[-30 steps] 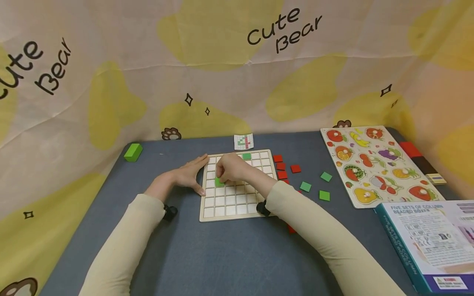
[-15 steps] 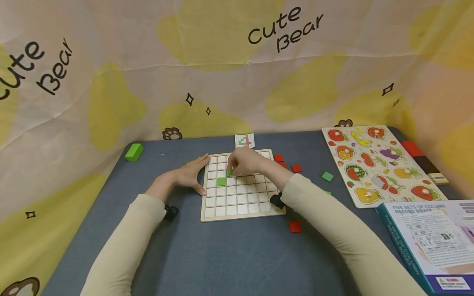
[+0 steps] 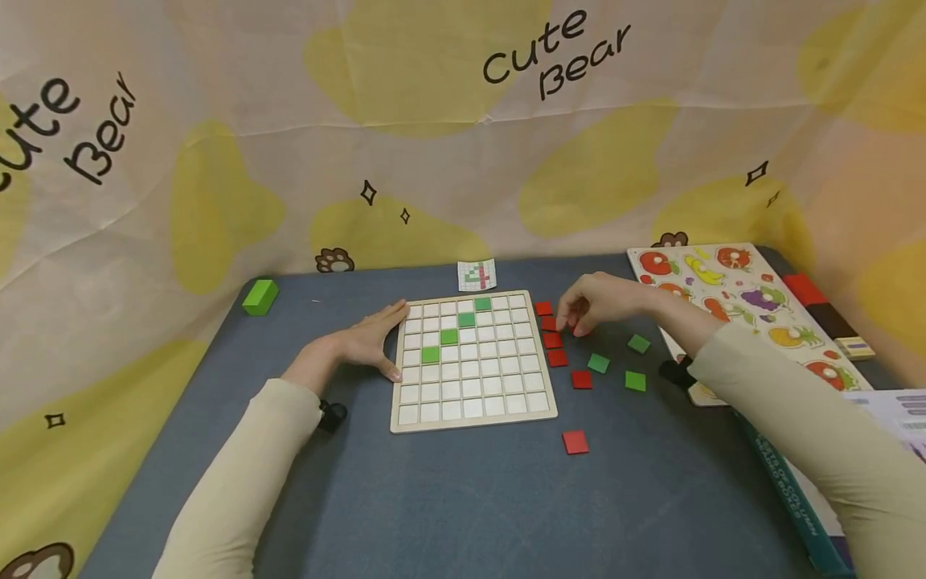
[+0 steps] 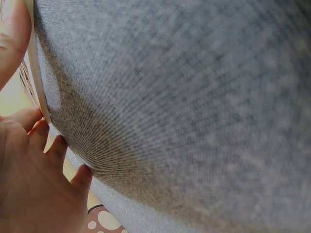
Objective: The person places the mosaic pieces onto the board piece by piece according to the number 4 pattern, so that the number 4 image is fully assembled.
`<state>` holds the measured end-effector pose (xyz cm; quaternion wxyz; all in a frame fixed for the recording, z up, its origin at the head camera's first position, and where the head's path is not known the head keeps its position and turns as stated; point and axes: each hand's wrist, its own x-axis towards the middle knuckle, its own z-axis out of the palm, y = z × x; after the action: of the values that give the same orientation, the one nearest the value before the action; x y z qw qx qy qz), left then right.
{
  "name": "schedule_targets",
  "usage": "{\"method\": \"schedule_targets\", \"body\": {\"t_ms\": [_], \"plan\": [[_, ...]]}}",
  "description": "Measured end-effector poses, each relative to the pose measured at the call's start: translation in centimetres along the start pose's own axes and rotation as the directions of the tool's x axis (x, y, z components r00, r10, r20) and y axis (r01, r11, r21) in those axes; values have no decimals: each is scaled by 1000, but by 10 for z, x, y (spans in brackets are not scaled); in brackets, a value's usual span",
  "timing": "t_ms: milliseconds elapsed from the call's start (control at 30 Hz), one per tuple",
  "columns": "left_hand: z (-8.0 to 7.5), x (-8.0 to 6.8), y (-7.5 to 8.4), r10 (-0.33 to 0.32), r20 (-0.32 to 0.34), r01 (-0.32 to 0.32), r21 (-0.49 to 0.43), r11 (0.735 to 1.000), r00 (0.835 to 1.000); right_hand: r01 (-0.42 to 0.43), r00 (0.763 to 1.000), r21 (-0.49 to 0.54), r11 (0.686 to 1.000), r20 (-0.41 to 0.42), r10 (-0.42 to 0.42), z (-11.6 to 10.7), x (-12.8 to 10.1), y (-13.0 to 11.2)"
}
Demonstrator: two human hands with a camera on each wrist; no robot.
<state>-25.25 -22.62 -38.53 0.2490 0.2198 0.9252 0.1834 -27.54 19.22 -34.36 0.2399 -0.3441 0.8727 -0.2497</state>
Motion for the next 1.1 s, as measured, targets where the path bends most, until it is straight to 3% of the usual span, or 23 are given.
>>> {"method": "schedule_targets", "body": {"t_ms": [267,433,567,767,933,1100], "plan": [[0,-2,1,0,-8,0,0,1000,1000,-75,988,92,993,143,61,0,-28,21],[1,-3,1,-1,-17,1,-5,1000,1000,-89,969,31,995,234,80,6,-25,20],[2,-2,0,2,-14,-2,-10,1000,1000,-77,963,-6,997,260,76,9,-24,16],[2,-1,2,3,-15,-3,-5,1000,1000,-39,969,-61,997,242,53,14,-25,15],[0,-1,3,7,-12,-7,2,1000,1000,-55,975,-130,990,205,81,15,-22,12],[-1,-2,2,-3,-3,3,6,1000,1000,-57,994,-134,989,88,69,9,-8,-1]]}}
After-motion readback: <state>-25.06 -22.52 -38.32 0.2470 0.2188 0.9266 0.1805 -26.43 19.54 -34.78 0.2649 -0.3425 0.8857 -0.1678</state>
